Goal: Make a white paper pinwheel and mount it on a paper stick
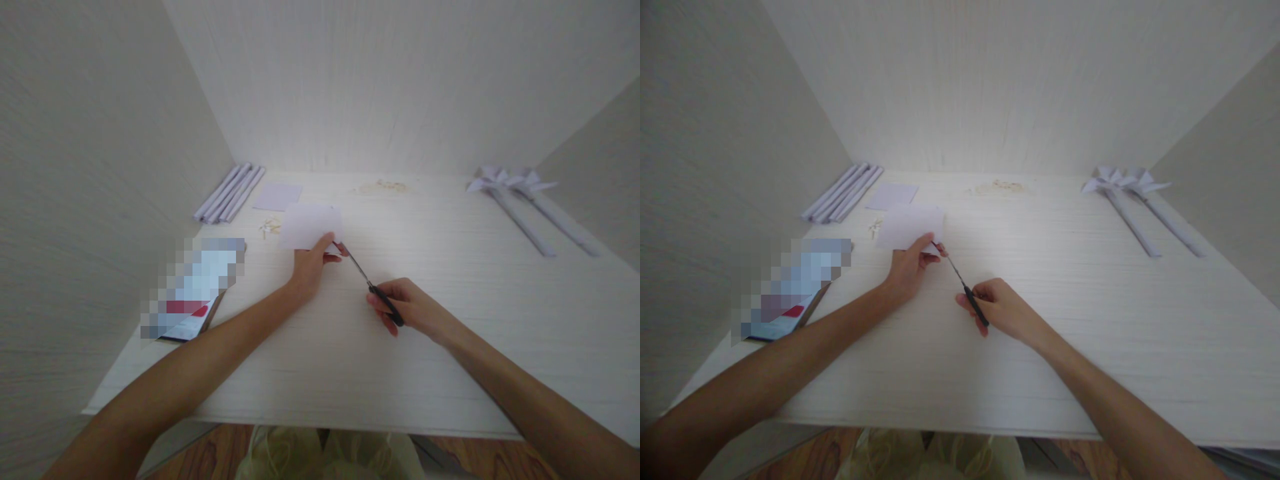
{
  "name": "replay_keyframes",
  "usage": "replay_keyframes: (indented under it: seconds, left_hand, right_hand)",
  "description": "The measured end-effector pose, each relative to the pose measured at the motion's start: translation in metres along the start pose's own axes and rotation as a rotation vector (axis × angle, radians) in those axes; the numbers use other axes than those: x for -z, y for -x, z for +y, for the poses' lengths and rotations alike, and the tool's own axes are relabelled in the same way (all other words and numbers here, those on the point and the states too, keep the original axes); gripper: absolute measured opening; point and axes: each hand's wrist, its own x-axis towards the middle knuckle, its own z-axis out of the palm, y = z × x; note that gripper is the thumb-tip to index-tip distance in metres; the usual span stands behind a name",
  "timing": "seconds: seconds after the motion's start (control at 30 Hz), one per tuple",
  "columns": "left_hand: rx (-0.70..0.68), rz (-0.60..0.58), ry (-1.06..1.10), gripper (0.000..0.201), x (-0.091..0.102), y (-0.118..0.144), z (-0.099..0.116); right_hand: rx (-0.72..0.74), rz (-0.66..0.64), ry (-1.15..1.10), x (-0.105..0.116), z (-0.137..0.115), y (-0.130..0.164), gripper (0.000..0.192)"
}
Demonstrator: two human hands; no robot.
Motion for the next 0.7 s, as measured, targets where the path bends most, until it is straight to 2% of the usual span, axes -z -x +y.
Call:
replay_keyframes:
  seconds: [0.7]
  left_hand:
    - [0.000, -0.003, -0.008, 0.011, -0.0002, 0.0009, 0.0005]
  right_hand:
    - [-0.011, 0.016, 0.029, -0.0002, -0.0003, 0.0007, 0.040]
